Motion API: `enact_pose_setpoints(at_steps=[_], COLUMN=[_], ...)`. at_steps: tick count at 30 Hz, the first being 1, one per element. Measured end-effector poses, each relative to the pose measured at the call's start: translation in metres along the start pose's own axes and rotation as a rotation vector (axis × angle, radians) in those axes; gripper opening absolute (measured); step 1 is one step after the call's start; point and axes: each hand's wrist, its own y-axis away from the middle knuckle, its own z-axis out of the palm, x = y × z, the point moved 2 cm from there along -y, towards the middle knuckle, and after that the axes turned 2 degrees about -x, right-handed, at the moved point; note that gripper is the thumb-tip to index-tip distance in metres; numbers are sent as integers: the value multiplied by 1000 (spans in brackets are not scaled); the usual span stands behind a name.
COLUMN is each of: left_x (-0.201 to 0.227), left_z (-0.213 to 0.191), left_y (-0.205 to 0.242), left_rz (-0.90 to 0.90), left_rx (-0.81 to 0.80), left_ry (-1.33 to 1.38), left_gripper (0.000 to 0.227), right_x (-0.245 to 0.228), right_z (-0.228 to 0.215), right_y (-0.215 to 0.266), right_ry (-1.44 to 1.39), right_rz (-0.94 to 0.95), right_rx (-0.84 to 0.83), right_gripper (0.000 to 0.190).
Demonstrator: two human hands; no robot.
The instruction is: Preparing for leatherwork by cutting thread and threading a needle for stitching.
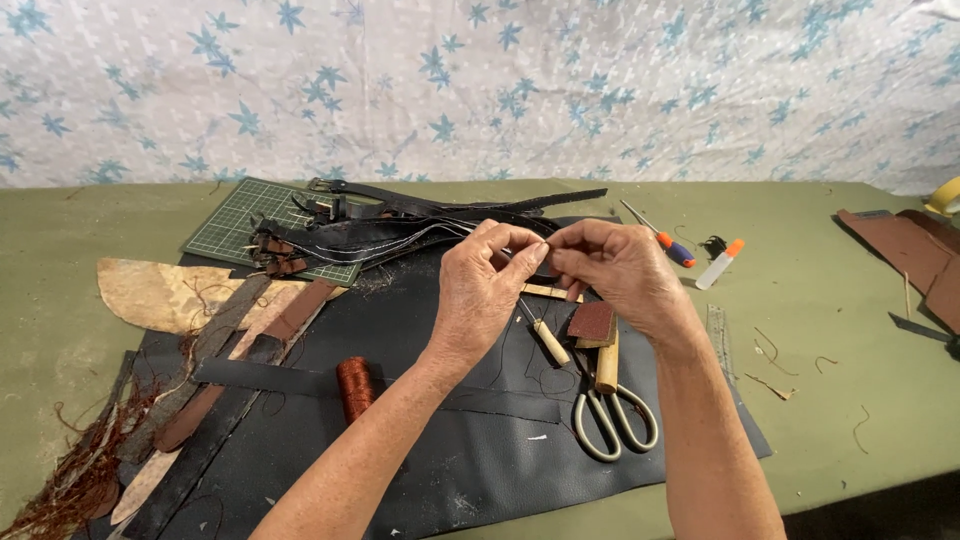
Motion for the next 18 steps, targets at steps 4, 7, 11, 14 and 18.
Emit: enact_pose_setpoints(at_steps=[4,7,11,14,18], left_x=[0,-3,-18,-12,-42], left_z=[-4,-8,1,0,-10], left_y=[-2,-5,-6,3,13], left_rz=[36,14,-179,-289,-393], left_rx=[-5,-8,-68,-161,-250], left_ry=[-29,-26,273,369,286], left_gripper=[2,7,28,61,51], right_x=[4,15,37,31,19], right_z=[4,10,18,19,4], right_y=[-1,-4,-11,-13,-13], right_ry=[-55,-128,-219,-207,-174], right_rz=[45,13,3,-6,-18], right_rx=[-52,-55,-28,-16,148], right_gripper=[19,17,19,16,9])
